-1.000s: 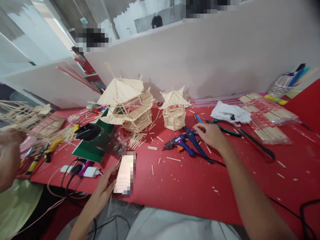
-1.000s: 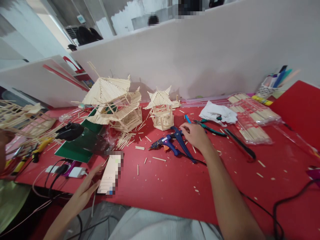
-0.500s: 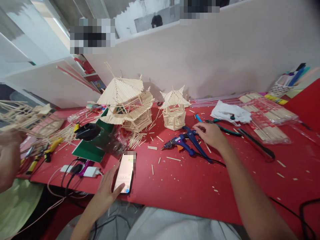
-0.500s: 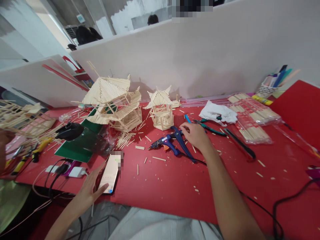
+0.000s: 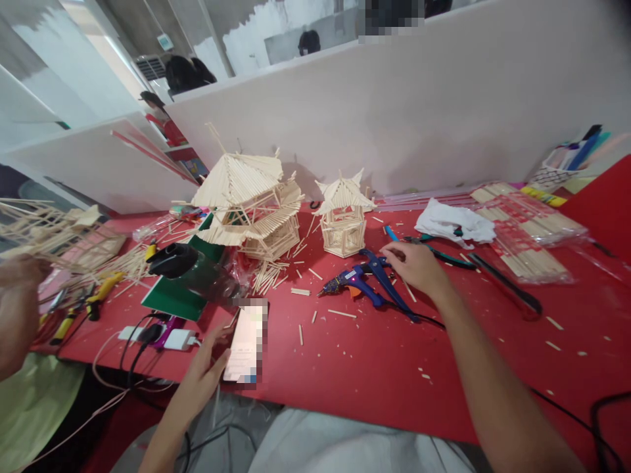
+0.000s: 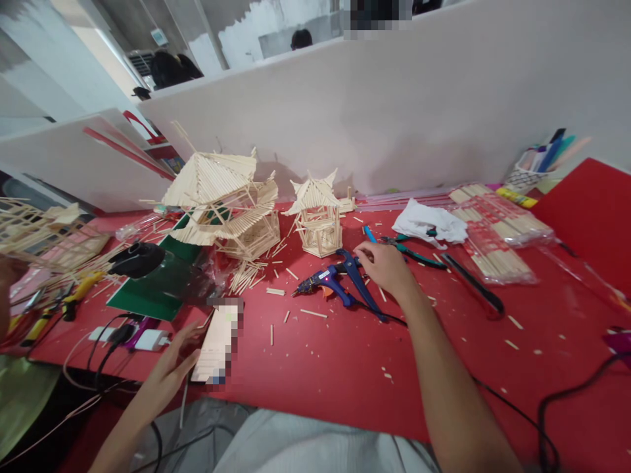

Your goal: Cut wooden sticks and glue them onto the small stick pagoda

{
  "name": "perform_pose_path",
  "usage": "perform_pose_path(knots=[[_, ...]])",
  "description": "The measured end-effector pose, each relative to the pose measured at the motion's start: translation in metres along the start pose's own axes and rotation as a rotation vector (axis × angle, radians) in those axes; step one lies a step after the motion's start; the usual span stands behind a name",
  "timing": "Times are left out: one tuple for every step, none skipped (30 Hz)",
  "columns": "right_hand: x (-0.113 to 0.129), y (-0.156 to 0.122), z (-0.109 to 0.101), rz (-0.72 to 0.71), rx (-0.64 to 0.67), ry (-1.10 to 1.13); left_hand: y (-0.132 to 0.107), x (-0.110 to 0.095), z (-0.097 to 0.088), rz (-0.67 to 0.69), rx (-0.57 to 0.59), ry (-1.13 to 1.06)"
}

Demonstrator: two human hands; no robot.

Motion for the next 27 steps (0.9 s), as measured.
perform_pose_path(knots=[[0.000, 0.000, 0.000, -0.004, -0.002, 0.000, 0.002, 0.000, 0.000, -0.001, -0.016, -0.008], [0.001, 0.000, 0.000, -0.010, -0.004, 0.001, 0.003, 0.000, 0.000, -0.002, -0.027, -0.010], [0.001, 0.000, -0.001, -0.014, -0.005, 0.003, 0.004, -0.001, 0.000, -0.001, -0.034, -0.006], [0.002, 0.000, -0.001, -0.017, -0.005, 0.002, 0.005, -0.003, 0.000, 0.001, -0.038, 0.003], [0.002, 0.000, -0.001, -0.017, -0.005, 0.000, 0.005, -0.004, 0.000, 0.002, -0.042, 0.015], [0.002, 0.000, -0.001, -0.016, -0.005, -0.001, 0.006, -0.005, 0.000, 0.002, -0.045, 0.029], [0.002, -0.001, 0.000, -0.015, -0.007, -0.002, 0.006, -0.005, 0.000, -0.001, -0.047, 0.043], [0.002, -0.001, -0.001, -0.014, -0.009, -0.003, 0.006, -0.006, 0.001, -0.006, -0.053, 0.058], [0.001, -0.001, -0.001, -0.013, -0.012, -0.002, 0.006, -0.006, 0.001, -0.012, -0.060, 0.073], [0.001, -0.001, -0.001, -0.013, -0.013, 0.001, 0.006, -0.007, 0.001, -0.018, -0.067, 0.088], [0.001, -0.001, -0.001, -0.012, -0.013, 0.003, 0.007, -0.008, 0.002, -0.020, -0.070, 0.104], [0.001, -0.001, 0.000, -0.010, -0.010, 0.004, 0.008, -0.010, 0.002, -0.018, -0.073, 0.122], [0.001, 0.000, 0.000, -0.005, -0.007, 0.004, 0.009, -0.012, 0.003, -0.012, -0.076, 0.142], [0.000, 0.000, 0.000, 0.000, -0.005, 0.002, 0.010, -0.014, 0.003, -0.005, -0.078, 0.164], [0.000, 0.000, 0.000, 0.003, -0.003, -0.001, 0.011, -0.016, 0.003, 0.001, -0.080, 0.185], [0.000, 0.000, -0.001, 0.005, -0.002, -0.004, 0.012, -0.017, 0.003, 0.004, -0.080, 0.200], [0.000, 0.000, -0.001, 0.006, -0.003, -0.007, 0.012, -0.017, 0.003, 0.004, -0.079, 0.205], [0.000, 0.000, -0.001, 0.005, -0.003, -0.008, 0.011, -0.017, 0.003, 0.001, -0.076, 0.197], [0.001, 0.000, -0.001, 0.004, -0.005, -0.008, 0.010, -0.015, 0.003, -0.007, -0.072, 0.177], [0.001, 0.000, -0.001, 0.002, -0.007, -0.009, 0.009, -0.013, 0.002, -0.017, -0.073, 0.149], [0.001, 0.000, -0.002, 0.001, -0.010, -0.009, 0.008, -0.011, 0.001, -0.026, -0.077, 0.116], [0.000, 0.000, -0.002, 0.000, -0.012, -0.012, 0.007, -0.009, 0.000, -0.032, -0.082, 0.082], [0.000, 0.000, -0.002, 0.000, -0.015, -0.014, 0.007, -0.008, -0.002, -0.035, -0.088, 0.050], [0.000, 0.000, -0.002, -0.001, -0.017, -0.016, 0.007, -0.007, -0.003, -0.034, -0.089, 0.022], [0.000, 0.000, -0.001, -0.002, -0.017, -0.017, 0.007, -0.006, -0.004, -0.030, -0.087, -0.003], [0.000, 0.000, -0.001, -0.003, -0.016, -0.017, 0.007, -0.006, -0.004, -0.028, -0.080, -0.023], [0.000, 0.000, -0.001, -0.004, -0.015, -0.016, 0.008, -0.006, -0.005, -0.026, -0.075, -0.037]])
Point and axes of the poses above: each hand's wrist, its own y-axis towards the middle knuckle, its own z-axis out of the palm, x = y × z, the point moved 9 cm from there along y, towards the middle knuckle, and after that the axes turned 11 degrees about z, right-handed, at the moved point
